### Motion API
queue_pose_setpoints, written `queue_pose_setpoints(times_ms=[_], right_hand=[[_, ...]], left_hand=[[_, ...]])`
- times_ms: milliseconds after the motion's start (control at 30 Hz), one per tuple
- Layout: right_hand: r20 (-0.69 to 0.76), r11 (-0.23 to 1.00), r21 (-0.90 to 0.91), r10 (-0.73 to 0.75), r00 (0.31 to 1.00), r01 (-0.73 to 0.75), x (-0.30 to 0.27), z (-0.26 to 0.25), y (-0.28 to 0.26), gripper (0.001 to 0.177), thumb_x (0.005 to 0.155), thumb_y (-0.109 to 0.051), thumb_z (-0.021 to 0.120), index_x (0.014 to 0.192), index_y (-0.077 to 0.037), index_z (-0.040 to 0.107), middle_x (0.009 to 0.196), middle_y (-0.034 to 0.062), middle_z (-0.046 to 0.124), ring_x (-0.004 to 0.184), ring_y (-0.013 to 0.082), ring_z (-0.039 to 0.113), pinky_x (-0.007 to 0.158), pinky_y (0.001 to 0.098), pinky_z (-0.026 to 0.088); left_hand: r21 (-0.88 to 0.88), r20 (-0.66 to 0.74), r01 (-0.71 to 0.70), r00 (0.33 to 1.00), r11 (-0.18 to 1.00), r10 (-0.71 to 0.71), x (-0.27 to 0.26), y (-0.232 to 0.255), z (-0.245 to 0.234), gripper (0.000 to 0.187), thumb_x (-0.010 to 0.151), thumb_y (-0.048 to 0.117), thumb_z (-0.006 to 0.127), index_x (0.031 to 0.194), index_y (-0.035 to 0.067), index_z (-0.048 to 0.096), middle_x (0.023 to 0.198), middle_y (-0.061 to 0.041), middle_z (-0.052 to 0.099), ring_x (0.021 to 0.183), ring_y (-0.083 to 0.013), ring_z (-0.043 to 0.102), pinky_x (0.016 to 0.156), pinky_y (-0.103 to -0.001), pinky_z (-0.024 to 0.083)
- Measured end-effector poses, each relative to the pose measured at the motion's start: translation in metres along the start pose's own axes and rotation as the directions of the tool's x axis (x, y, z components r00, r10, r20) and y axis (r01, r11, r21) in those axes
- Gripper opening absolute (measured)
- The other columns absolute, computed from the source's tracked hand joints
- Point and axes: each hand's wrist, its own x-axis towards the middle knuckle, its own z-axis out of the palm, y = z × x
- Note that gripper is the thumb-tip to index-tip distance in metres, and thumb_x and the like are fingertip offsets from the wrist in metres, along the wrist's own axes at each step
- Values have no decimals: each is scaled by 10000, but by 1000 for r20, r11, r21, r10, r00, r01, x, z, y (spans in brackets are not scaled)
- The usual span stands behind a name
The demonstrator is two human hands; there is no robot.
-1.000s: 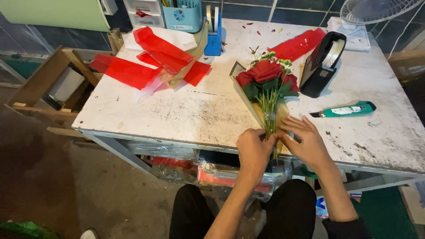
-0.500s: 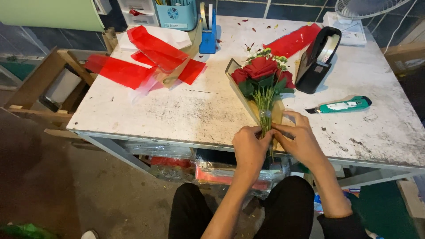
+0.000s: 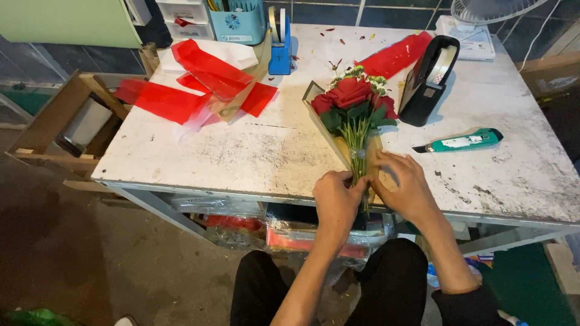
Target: The person wraps a bouquet of red roses and filler flowers in brown paper, securing the stems with clear tape. They then place the bouquet into a white paper bag.
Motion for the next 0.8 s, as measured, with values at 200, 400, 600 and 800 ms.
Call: queue_pose_setpoints(times_ms=[200, 400, 600, 800], right_hand=[[41, 966, -210, -143, 989, 149, -2, 1, 15, 361, 951, -436, 651, 1238, -245, 759, 1481, 34, 620, 1508, 219, 425, 1301, 480, 106], [101, 942, -192, -261, 960, 276, 3, 5, 19, 375, 962, -342, 604, 1285, -198, 729, 1445, 25, 636, 1465, 186, 469, 1312, 465, 54], [124, 977, -57, -198, 972, 206, 11, 4, 27, 351, 970, -319, 639, 1289, -199, 728, 1430, 0, 654, 1447, 180, 494, 1311, 445, 98], [46, 994, -105, 34, 998, -29, 8, -8, 7, 665, 820, -500, 789, 1390, -198, 625, 1474, 79, 596, 1435, 318, 483, 1240, 549, 261]], left_hand=[[14, 4, -8, 1000, 1000, 8, 0, -5, -1, 371, 846, 226, 831, 1073, -59, 766, 903, -244, 744, 859, -378, 757, 650, -394, 640], [46, 19, -7, 1000, 999, 6, 3, -6, 1, 358, 855, 230, 827, 1070, -51, 769, 920, -240, 746, 870, -395, 753, 658, -409, 640], [13, 6, 19, 1000, 1000, -19, 0, -3, -1, 379, 846, 239, 832, 1078, -53, 766, 916, -226, 748, 884, -373, 756, 675, -394, 641], [19, -15, -20, 1000, 1000, 20, 1, -3, 0, 377, 836, 240, 850, 1055, -56, 771, 893, -243, 743, 869, -401, 751, 637, -401, 640]])
